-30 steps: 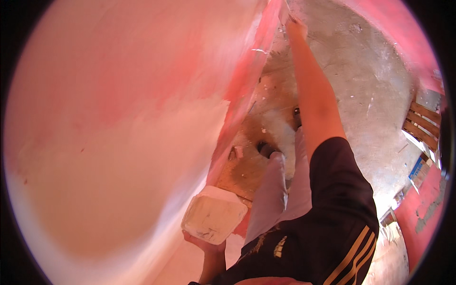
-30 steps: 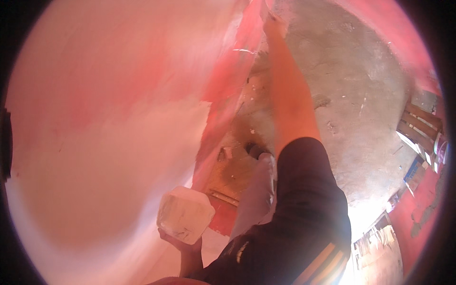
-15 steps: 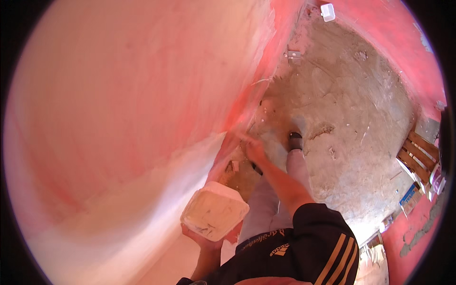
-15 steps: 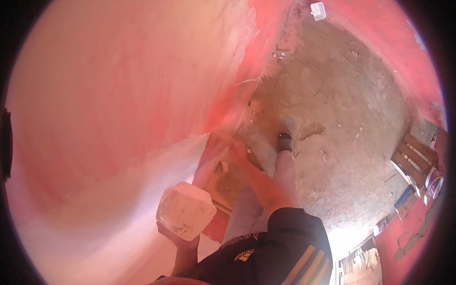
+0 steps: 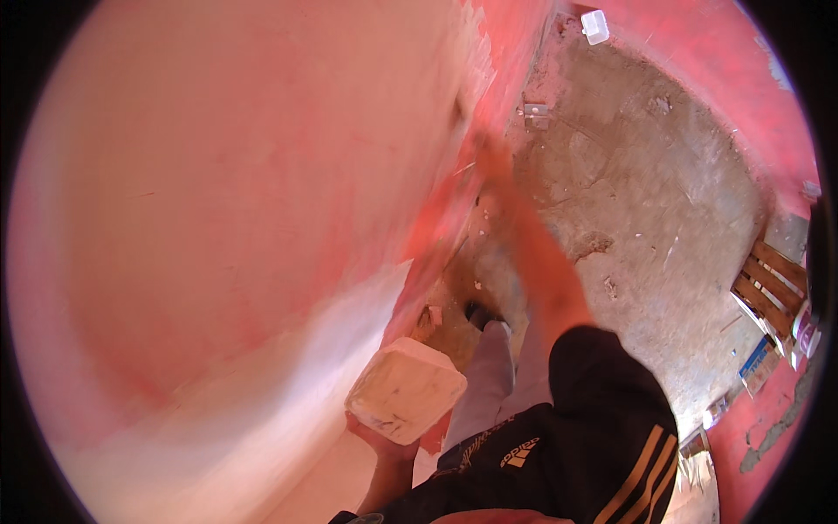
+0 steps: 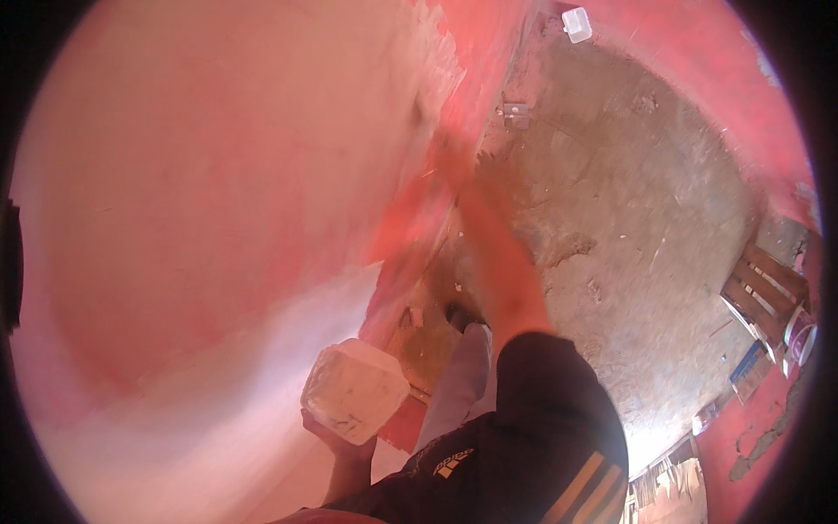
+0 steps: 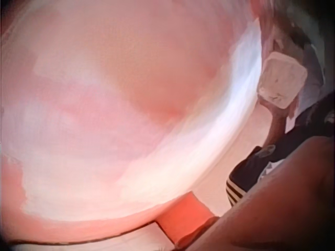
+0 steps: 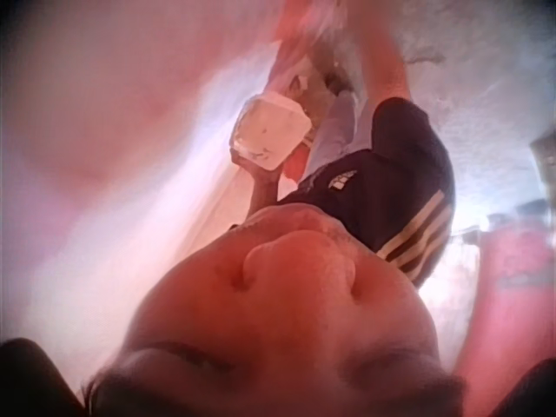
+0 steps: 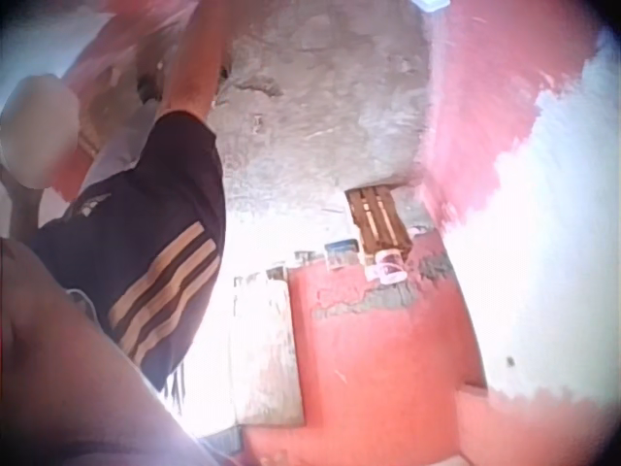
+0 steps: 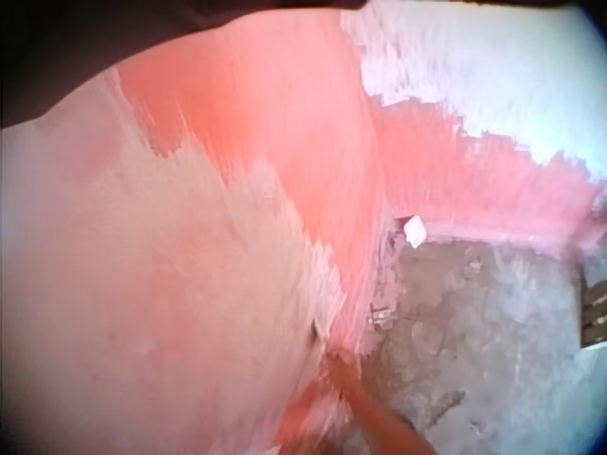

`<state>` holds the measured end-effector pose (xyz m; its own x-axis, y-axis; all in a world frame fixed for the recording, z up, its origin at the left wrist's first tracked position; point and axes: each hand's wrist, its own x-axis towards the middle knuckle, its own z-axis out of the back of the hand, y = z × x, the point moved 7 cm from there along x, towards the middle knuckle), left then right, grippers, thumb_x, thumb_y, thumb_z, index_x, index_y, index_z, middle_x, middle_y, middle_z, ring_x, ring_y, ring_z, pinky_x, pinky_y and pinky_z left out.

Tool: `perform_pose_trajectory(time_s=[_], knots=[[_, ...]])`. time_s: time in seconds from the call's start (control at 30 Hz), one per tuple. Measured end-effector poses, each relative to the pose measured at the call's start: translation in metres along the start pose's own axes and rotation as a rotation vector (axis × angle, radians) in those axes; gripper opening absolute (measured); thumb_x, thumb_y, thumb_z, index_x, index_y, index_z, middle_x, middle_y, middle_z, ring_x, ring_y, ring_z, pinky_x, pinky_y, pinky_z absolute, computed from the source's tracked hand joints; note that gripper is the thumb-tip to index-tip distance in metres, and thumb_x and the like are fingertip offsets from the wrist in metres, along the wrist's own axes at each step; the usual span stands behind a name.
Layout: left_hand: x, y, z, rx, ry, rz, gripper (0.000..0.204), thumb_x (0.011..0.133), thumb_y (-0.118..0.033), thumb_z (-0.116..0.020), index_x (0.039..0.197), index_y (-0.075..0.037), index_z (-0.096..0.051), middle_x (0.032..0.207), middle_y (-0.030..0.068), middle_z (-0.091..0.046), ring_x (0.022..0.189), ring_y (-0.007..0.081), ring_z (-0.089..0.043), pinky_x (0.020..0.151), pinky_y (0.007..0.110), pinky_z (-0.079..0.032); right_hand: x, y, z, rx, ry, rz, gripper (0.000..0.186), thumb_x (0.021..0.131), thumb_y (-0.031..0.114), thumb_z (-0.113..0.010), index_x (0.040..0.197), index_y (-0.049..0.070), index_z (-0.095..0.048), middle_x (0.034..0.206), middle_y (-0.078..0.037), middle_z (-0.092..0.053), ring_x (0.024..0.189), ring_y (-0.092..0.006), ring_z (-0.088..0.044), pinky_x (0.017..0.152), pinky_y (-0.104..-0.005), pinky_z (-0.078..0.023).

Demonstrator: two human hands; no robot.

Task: The person applies a white substance from a container onto a red-painted wall using a plastering tool, smoothing it over the surface in multiple strokes.

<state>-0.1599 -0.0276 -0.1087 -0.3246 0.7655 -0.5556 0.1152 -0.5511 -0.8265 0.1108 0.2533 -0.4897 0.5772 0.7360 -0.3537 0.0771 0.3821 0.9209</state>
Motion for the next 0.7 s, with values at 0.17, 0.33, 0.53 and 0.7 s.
perform_pose_trajectory(time_s=[0.17,0.33,0.53,0.7], knots=[[-0.026,-0.031,0.006,-0.014,-0.03,-0.012,0.075,0.095,-0.067,-0.026,0.139,-0.01,-0.046,0.138,0.0076,-0.049,0.128,0.0272,-0.048,0.104,0.046,-0.043,-0.279,-0.048,-0.042,-0.047,0.464,0.217,0.029,0.09,0.009,-0.054,0.114,0.014,-0.071,0.094,-0.017,-0.07,0.087,-0.0357,-0.066,0.082,-0.0451,-0.051],[-0.013,-0.013,0.043,-0.065,0.041,-0.068,0.071,0.096,-0.063,-0.026,0.138,-0.009,-0.047,0.136,0.0075,-0.051,0.124,0.0258,-0.052,0.102,0.043,-0.047,-0.171,-0.051,0.021,-0.172,0.26,0.199,0.03,0.097,0.015,-0.048,0.118,0.004,-0.066,0.103,-0.021,-0.069,0.098,-0.0343,-0.067,0.084,-0.0429,-0.052],[-0.015,-0.021,0.052,0.244,0.035,-0.204,0.073,0.096,-0.064,-0.027,0.137,-0.007,-0.048,0.134,0.0084,-0.053,0.122,0.0249,-0.054,0.1,0.043,-0.048,0.057,0.107,0.095,0.138,-0.192,0.406,0.023,0.094,0.013,-0.054,0.108,0.003,-0.07,0.098,-0.016,-0.07,0.094,-0.0257,-0.066,0.084,-0.0372,-0.05],[-0.015,-0.008,0.088,-0.249,-0.178,-0.056,0.071,0.069,-0.019,-0.086,0.127,0.001,-0.05,0.115,0.0081,-0.059,0.104,0.0152,-0.058,0.086,0.032,-0.051,-0.048,0.099,-0.008,0.077,0.025,0.356,0.033,0.094,0.012,-0.052,0.124,0.007,-0.066,0.097,-0.015,-0.071,0.09,-0.0168,-0.063,0.082,-0.0335,-0.049]])
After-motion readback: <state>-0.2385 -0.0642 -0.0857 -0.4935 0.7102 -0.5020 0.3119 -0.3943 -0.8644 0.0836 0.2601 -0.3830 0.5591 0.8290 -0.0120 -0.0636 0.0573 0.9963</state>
